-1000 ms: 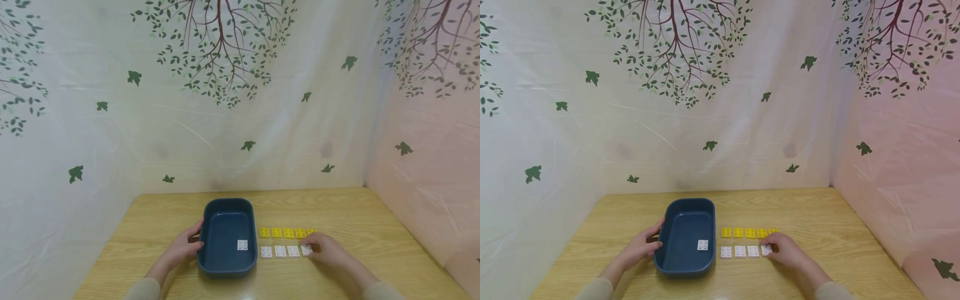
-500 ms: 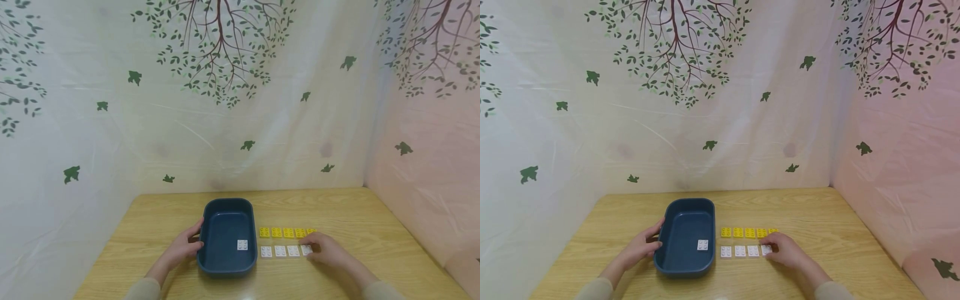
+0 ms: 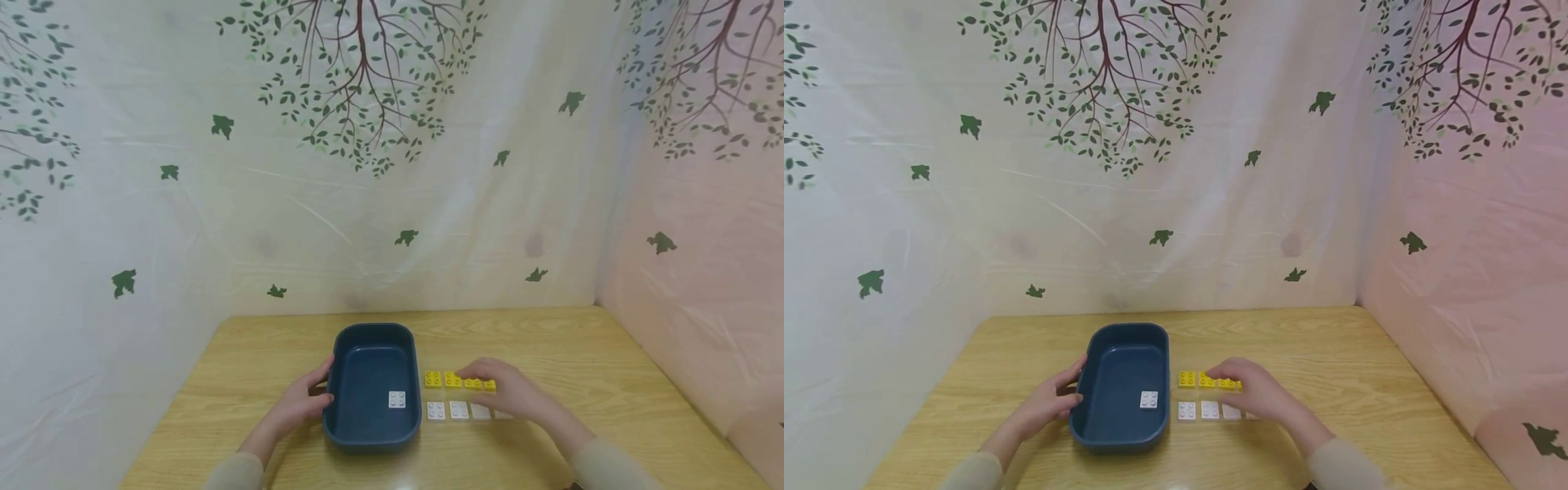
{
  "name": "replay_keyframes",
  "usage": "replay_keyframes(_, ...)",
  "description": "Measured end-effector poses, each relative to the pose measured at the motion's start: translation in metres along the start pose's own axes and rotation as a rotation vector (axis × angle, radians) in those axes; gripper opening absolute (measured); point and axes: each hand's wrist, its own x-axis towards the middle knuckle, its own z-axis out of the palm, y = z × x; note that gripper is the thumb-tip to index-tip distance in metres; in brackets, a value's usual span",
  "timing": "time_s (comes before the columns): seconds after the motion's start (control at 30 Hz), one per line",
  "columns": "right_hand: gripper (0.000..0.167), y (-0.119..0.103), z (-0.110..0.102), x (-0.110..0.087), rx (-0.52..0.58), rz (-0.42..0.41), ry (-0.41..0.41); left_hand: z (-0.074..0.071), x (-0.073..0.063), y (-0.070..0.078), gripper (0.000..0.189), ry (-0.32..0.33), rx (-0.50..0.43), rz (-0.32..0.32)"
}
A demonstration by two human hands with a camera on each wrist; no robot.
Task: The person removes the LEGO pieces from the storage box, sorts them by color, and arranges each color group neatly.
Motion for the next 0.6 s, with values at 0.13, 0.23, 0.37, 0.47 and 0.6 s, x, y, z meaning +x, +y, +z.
replay_keyframes(0.13,0.037,-0.014,0.002,0.019,0.003,-0.075,-0.025,0.000,0.001,-0.001,0.078,0.006,-0.006,-0.010)
replay_keyframes(0.23,0.041,-0.025,0.005,0.034,0.001,-0.157,-0.054,0.001,0.000,0.000,0.078,0.012,-0.011,-0.016)
replay_keyframes(0.37,0.043,-0.041,0.011,0.053,-0.015,-0.238,-0.112,0.001,-0.001,0.000,0.077,0.013,-0.014,-0.011)
replay_keyframes(0.47,0.045,-0.050,0.017,0.064,-0.020,-0.296,-0.153,0.001,-0.001,0.000,0.077,0.007,-0.021,-0.008)
replay_keyframes(0.6,0.046,-0.060,0.026,0.078,-0.030,-0.367,-0.206,0.001,-0.002,0.000,0.078,0.002,-0.028,-0.006)
